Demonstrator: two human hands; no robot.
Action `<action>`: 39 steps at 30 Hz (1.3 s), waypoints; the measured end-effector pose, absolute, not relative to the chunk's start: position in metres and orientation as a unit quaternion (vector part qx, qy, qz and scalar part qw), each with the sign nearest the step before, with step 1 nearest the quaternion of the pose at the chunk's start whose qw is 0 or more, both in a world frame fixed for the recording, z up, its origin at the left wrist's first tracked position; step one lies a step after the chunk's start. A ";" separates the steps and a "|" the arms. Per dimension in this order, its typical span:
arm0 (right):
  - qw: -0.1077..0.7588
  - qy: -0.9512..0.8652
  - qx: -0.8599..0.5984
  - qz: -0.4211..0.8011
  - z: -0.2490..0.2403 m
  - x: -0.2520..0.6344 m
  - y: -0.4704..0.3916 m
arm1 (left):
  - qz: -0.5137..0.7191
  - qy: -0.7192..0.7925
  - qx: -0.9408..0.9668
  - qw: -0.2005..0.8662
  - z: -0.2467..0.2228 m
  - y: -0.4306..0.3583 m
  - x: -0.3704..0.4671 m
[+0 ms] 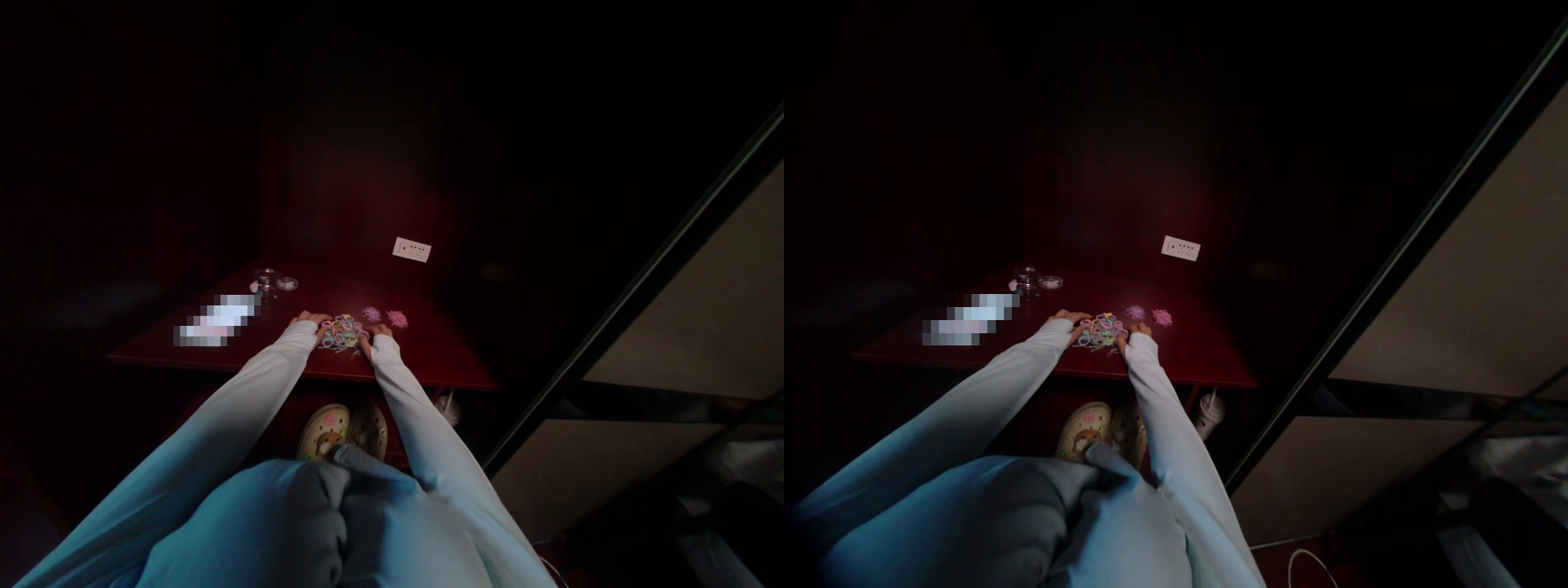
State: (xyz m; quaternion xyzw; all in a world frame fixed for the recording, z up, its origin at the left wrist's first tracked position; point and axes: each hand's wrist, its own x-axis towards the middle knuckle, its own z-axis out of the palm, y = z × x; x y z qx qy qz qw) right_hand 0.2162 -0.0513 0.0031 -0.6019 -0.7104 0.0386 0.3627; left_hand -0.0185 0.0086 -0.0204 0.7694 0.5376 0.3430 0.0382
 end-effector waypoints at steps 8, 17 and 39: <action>0.335 -0.743 -0.578 0.040 0.006 0.212 -0.038 | 0.307 0.485 0.815 0.082 -0.011 0.023 -0.013; 0.452 -0.696 -0.544 0.125 0.001 0.222 -0.022 | 0.344 0.506 0.785 0.101 0.002 0.010 -0.007; 0.544 -0.593 -0.522 0.283 -0.006 0.225 -0.016 | 0.349 0.492 0.797 0.032 0.008 -0.013 0.002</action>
